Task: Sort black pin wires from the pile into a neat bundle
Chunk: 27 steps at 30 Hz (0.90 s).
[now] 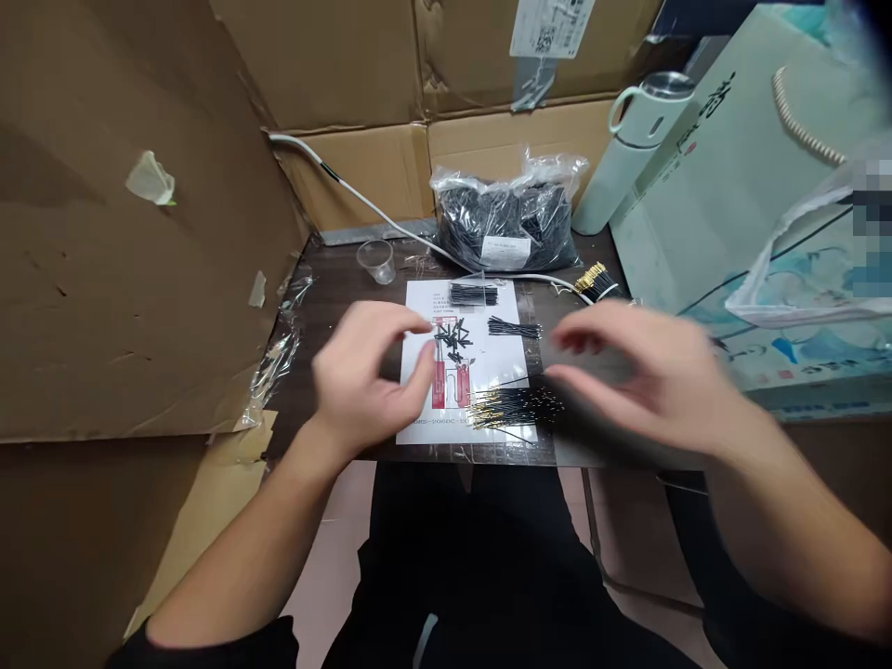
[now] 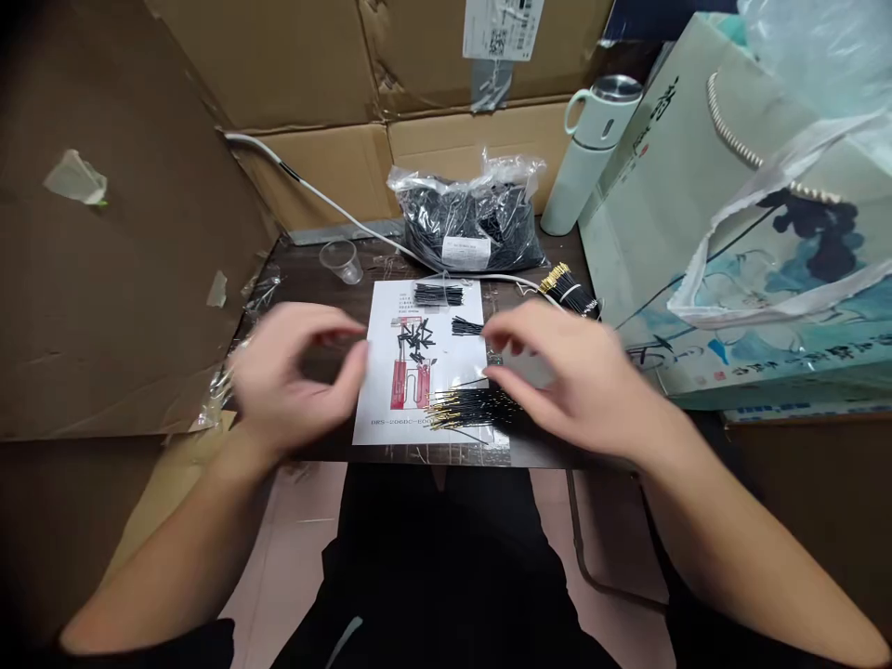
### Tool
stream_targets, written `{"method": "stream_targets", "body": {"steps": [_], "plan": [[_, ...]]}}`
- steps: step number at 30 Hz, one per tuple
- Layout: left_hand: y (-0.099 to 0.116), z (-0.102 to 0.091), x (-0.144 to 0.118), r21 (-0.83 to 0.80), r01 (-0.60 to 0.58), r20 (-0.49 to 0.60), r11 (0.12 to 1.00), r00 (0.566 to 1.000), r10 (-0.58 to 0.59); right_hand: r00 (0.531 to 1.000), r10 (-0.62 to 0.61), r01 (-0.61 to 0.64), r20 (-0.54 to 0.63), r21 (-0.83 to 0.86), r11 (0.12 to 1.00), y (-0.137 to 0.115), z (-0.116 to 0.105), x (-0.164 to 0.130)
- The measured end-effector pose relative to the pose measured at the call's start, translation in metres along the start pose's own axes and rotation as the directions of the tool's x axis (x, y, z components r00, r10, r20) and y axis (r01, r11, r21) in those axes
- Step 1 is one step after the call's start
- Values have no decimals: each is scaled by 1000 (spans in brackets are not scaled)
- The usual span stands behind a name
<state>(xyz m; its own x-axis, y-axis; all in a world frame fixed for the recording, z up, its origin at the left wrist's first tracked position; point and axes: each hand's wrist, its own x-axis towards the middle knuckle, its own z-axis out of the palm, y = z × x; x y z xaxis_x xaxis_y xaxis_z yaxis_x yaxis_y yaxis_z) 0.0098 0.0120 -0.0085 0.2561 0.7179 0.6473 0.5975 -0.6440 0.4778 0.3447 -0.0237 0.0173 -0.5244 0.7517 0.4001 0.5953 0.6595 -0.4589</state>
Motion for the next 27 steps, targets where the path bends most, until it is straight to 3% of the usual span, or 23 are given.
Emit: {"method": "stream_targets", "body": {"steps": [2,4,8,13,16,19,22,27], "plan": [[-15,29,8,-8,60,169,998,984,-58,981,14,-28,192,71,997,17,24,8],[-32,52,15,5,196,272,981,943,-190,924,35,-77,382,97,992,36,50,14],[-55,79,33,68,286,460,956,841,-285,874,59,-110,483,78,991,55,80,23],[-64,97,50,127,303,594,944,739,-318,819,58,-107,572,53,993,54,79,37],[-70,104,47,108,296,595,949,746,-300,801,63,-116,595,51,992,55,77,43],[-77,105,38,32,265,547,964,802,-239,809,45,-113,587,79,990,60,80,41],[-80,102,30,-67,154,496,986,862,-101,826,32,-98,563,86,991,61,83,35],[-80,98,25,-87,116,539,989,841,-51,860,57,-46,507,-33,998,52,86,26]]}}
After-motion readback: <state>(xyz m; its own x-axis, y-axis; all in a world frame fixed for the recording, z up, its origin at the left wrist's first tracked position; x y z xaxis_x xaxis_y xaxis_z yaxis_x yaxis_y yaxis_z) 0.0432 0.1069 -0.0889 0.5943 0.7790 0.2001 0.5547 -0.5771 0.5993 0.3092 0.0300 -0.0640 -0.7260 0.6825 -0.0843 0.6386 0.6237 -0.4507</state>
